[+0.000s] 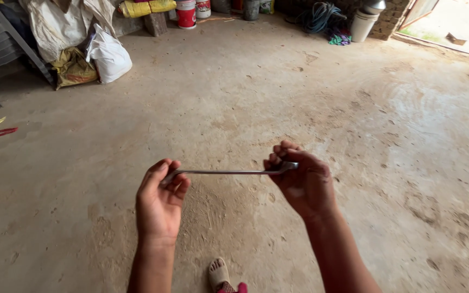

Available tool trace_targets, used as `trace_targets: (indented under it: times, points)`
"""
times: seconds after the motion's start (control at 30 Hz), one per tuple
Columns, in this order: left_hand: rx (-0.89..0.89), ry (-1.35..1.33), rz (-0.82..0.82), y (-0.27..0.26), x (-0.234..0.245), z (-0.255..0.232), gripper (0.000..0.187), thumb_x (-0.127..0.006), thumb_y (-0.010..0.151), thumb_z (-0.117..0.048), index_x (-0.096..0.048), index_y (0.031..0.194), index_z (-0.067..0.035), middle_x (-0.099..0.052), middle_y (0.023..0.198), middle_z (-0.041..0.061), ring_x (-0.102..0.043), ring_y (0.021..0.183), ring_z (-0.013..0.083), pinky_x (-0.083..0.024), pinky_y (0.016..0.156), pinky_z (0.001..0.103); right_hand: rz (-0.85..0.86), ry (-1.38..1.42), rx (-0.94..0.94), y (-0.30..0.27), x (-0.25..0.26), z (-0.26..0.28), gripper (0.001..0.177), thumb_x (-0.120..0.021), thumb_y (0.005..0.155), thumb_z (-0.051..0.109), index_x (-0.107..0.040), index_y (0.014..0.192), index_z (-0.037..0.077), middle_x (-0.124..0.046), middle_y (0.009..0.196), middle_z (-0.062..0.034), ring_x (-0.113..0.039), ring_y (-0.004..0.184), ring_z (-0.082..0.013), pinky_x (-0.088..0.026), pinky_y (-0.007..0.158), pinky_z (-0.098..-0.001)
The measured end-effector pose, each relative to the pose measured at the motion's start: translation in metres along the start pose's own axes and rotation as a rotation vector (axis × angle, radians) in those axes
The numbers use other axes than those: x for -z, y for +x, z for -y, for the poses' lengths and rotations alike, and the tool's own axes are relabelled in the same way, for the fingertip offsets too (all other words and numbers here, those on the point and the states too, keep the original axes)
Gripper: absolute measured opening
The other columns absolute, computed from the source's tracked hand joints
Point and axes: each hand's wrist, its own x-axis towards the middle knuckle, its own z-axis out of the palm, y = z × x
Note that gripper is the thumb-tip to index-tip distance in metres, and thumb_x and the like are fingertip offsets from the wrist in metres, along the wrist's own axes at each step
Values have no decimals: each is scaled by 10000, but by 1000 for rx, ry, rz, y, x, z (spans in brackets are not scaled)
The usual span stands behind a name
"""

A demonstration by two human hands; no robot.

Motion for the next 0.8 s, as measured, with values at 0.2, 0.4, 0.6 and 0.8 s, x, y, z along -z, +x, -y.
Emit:
trace_targets:
  times: [0.2,0.4,0.6,0.8]
  points:
    - [34,-35,32,111,-14,5,185,-661,926,-195,-672,1037,-49,-704,984,71,-672,812,153,-606,766,317,16,-1,44,94,-7,-7,168,-558,939,66,-619,1071,-18,-658,983,-140,-657,915,-263,-523,966,-435]
    - [53,-12,73,200,-29,-3,184,-662,919,-173,-676,1048,-42,-690,994,88,-663,818,153,-599,782,312,-91,-32,90,176,-24,-20,182,-555,928,51,-628,1083,-10,-648,966,-119,-648,912,-246,-524,993,-440]
    - [33,-11,40,254,-32,5,257,-570,880,-50,-621,1130,-12,-686,1058,118,-692,875,169,-621,861,326,-13,-50,56,238,-8,-29,245,-568,867,5,-629,1102,-20,-659,997,-119,-670,941,-243,-525,1027,-450]
    - [-17,-44,55,307,-38,25,273,-524,901,-5,-605,1160,26,-697,1136,191,-727,967,237,-618,918,339,-18,-63,39,301,12,-27,274,-569,866,-33,-624,1133,-2,-677,1052,-120,-682,971,-249,-531,1021,-440]
